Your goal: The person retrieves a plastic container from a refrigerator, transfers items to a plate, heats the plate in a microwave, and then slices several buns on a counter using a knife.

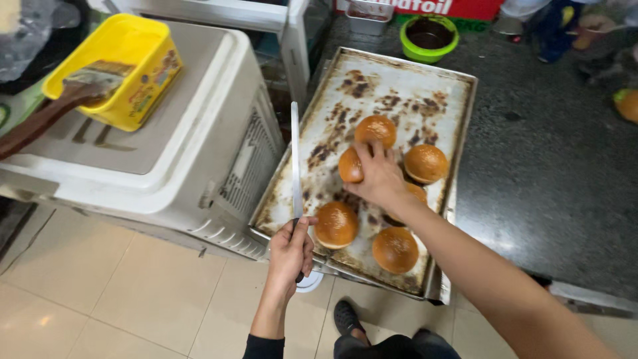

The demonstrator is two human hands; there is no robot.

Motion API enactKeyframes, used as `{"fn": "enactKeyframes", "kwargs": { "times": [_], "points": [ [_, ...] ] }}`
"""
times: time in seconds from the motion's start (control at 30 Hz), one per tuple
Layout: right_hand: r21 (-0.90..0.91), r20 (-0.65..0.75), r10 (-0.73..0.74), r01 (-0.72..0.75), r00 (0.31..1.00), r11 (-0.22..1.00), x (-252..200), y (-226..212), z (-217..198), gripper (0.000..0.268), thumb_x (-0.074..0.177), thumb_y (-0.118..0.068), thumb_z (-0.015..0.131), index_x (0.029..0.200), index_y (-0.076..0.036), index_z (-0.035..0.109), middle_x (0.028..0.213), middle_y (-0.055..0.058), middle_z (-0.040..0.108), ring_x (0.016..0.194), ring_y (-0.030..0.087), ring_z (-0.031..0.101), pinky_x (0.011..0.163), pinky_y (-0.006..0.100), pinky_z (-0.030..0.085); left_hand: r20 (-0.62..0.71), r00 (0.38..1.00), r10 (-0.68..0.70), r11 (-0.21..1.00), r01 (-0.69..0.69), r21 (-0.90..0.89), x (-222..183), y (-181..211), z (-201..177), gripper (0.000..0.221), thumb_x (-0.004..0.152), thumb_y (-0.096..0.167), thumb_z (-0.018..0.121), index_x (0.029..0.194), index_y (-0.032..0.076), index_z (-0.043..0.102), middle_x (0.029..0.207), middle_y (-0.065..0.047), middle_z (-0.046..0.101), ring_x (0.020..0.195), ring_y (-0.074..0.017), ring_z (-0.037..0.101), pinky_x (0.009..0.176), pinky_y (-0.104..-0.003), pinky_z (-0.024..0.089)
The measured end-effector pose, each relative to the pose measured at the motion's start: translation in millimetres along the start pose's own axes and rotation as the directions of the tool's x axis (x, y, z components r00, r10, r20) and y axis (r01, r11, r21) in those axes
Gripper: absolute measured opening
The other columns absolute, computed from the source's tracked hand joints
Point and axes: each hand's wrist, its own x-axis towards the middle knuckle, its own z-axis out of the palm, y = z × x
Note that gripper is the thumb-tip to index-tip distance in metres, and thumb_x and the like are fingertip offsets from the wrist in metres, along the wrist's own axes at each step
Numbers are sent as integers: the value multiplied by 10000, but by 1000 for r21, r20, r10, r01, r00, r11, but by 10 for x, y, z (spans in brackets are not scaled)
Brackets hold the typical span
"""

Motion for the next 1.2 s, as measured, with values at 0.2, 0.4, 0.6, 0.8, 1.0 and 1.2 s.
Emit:
{"fn": "enactKeyframes", "kwargs": {
  "times": [0.2,0.4,0.6,0.8,1.0,1.2],
  "points": [
    [69,-144,22,-12,989,998,-536,916,-765,971,651,-406,906,1479,-193,445,1433,227,446,1272,486,485,1035,567,467,139,990,-26,999,20,46,-21,-131,712,320,1033,347,542,1094,62,675,526,33,396,344,-70,330,319,-273,299],
    [45,-92,281,-278,955,959,-1561,2321,-1174,915,675,-463,896,1454,-240,470,1353,244,502,1212,458,576,978,535,520,342,937,-71,995,40,95,-257,-682,1870,306,1038,366,573,1059,75,668,529,65,361,356,-46,295,323,-253,222],
    [21,-26,416,-416,909,909,-2292,3314,-1037,858,637,-498,899,1395,-312,543,1342,270,502,1166,472,607,973,516,539,394,917,-66,986,0,166,-485,-1580,2861,328,1039,360,572,1063,62,707,535,52,425,360,-50,355,329,-259,270],
    [69,-4,402,-401,916,914,-2471,3623,-877,864,634,-517,900,1386,-274,552,1336,272,494,1190,482,590,988,526,524,287,942,-174,981,140,134,-575,-2316,3216,320,1033,364,552,1061,72,679,551,28,429,341,-78,356,312,-282,305],
    [-27,42,309,-308,950,951,-2474,3653,-952,898,670,-552,881,1425,-230,517,1386,296,442,1167,503,579,978,524,518,268,921,-281,959,282,36,-472,-2843,3453,319,1040,388,543,1062,93,660,565,25,425,356,-85,362,332,-279,328],
    [-90,-104,162,-171,981,981,-2650,3804,-1236,774,745,-542,850,1388,-184,608,1350,273,533,1192,469,599,981,512,521,362,902,-236,959,276,-61,-416,-3201,3630,348,1065,384,526,1102,68,669,576,25,440,386,-76,394,358,-264,344]
  ]
}}
